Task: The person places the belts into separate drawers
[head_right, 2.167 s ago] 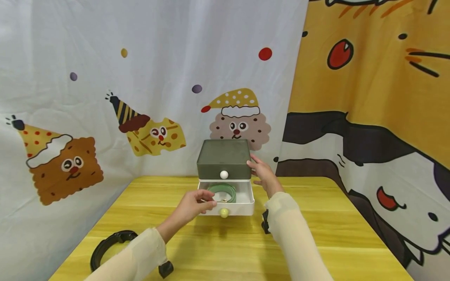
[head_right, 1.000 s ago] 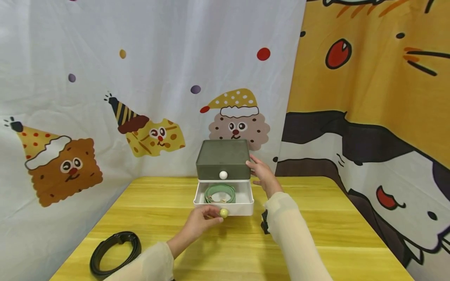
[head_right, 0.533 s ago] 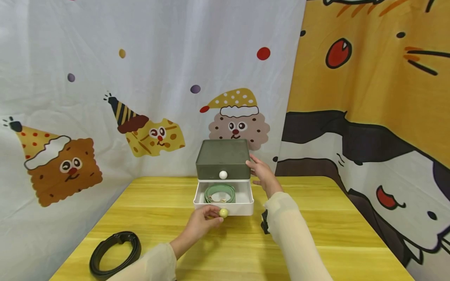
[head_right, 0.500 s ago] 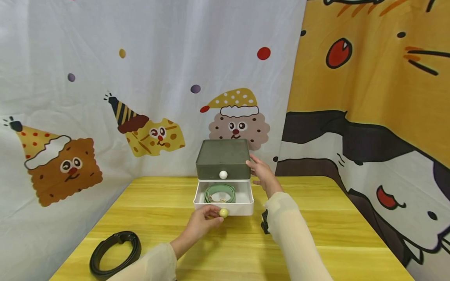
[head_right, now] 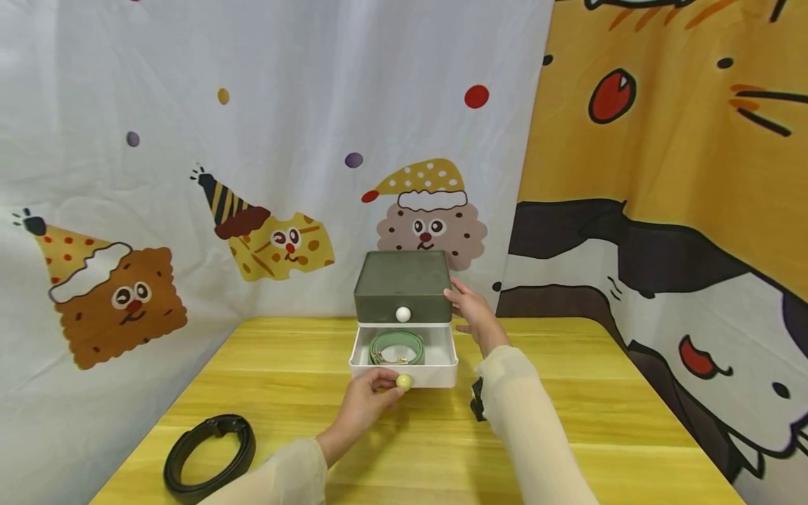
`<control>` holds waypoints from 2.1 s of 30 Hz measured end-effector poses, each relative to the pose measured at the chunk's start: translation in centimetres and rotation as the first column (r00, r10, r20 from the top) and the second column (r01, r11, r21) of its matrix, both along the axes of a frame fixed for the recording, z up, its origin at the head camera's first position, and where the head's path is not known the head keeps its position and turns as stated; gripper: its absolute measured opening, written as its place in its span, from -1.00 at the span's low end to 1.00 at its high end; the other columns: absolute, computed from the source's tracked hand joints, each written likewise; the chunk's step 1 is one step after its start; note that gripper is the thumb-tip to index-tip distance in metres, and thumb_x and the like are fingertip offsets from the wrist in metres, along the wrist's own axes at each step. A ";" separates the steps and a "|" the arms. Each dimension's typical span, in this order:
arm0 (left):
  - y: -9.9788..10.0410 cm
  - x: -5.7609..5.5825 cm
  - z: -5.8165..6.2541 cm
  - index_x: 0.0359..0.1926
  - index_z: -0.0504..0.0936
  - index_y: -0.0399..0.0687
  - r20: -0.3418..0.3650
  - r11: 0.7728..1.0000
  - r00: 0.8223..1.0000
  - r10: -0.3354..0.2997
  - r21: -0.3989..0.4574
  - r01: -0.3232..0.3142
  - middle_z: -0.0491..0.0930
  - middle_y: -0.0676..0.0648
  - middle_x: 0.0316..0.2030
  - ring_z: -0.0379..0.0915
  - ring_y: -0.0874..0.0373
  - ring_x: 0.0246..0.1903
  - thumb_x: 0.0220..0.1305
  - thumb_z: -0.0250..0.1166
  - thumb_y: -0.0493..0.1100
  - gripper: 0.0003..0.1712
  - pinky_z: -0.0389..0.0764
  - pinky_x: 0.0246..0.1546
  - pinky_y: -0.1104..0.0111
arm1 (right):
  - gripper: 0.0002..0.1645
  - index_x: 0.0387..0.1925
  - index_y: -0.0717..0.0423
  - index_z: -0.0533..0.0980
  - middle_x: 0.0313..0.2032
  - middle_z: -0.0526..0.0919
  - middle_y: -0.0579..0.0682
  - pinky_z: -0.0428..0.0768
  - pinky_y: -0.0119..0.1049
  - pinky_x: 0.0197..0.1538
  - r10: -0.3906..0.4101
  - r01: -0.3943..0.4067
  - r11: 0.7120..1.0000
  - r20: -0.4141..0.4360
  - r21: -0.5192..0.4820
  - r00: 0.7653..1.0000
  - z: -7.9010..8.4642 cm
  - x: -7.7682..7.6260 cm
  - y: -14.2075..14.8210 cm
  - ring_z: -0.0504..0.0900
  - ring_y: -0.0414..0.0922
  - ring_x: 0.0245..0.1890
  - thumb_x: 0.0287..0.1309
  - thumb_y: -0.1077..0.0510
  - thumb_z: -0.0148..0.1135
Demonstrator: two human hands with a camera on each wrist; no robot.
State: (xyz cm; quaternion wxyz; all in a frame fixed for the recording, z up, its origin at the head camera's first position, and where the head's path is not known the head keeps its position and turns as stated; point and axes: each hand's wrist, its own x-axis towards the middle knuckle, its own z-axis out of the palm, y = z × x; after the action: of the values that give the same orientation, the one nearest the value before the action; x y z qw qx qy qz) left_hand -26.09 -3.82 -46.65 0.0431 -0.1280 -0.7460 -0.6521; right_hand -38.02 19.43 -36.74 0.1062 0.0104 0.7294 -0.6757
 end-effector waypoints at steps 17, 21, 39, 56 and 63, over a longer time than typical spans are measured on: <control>0.1 -0.3 0.0 -0.22 0.65 -0.32 0.010 0.998 0.999 0.053 0.034 -0.054 0.68 -0.12 -0.36 0.63 0.04 -0.46 0.12 0.45 -0.38 -0.80 0.66 -0.44 0.36 | -0.23 0.58 -0.31 -0.14 0.55 -0.11 0.07 0.10 0.29 0.37 0.015 -0.015 1.000 -0.003 -0.002 1.000 0.1 -0.1 -0.3 0.00 0.19 0.49 0.52 -0.09 -0.06; 0.1 -0.7 0.0 -0.23 0.65 -0.33 0.003 0.997 0.998 0.063 0.034 -0.063 0.68 -0.12 -0.37 0.59 0.15 -0.53 0.12 0.44 -0.39 -0.82 0.65 -0.46 0.38 | -0.23 0.58 -0.31 -0.13 0.55 -0.09 0.07 0.11 0.28 0.37 0.013 -0.013 1.000 -0.006 -0.001 1.000 0.1 -0.1 -0.5 0.01 0.19 0.49 0.52 -0.09 -0.05; 0.8 -2.5 -0.1 -0.25 0.66 -0.31 0.001 0.996 0.996 0.091 0.019 -0.091 0.69 -0.12 -0.38 0.60 0.20 -0.47 0.10 0.46 -0.38 -0.81 0.65 -0.44 0.38 | -0.23 0.59 -0.21 -0.23 0.54 -0.14 0.19 0.05 0.34 0.36 0.067 -0.062 0.990 -0.037 0.126 0.997 0.9 0.0 -0.1 0.00 0.28 0.47 0.55 -0.02 -0.17; 0.9 -4.4 0.0 -0.24 0.68 -0.28 0.014 0.993 0.993 0.117 -0.001 -0.117 0.69 -0.08 -0.41 0.56 0.25 -0.50 0.11 0.46 -0.36 -0.82 0.61 -0.47 0.42 | -0.06 0.59 -0.07 -0.30 0.48 -0.02 0.38 0.28 0.26 0.29 0.272 -0.175 0.864 -0.146 0.472 0.951 1.8 -0.7 1.3 0.23 0.35 0.36 0.48 -0.24 -0.08; 0.9 -5.3 -0.2 -0.25 0.67 -0.30 0.008 0.994 0.994 0.113 0.011 -0.113 0.69 -0.08 -0.42 0.58 0.24 -0.50 0.11 0.46 -0.38 -0.83 0.64 -0.44 0.38 | 0.20 0.58 0.05 -0.33 0.45 0.00 0.45 0.23 0.29 0.30 0.327 -0.151 0.747 -0.160 0.647 0.931 2.4 -1.4 1.1 0.11 0.35 0.41 0.30 -0.47 -0.01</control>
State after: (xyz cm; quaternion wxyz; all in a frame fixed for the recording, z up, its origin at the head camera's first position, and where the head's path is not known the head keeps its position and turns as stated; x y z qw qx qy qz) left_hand -31.42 -2.95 -46.81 0.0778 -0.0829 -0.7486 -0.6532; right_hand -39.37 20.52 -34.37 0.0851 -0.1389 0.9142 -0.3712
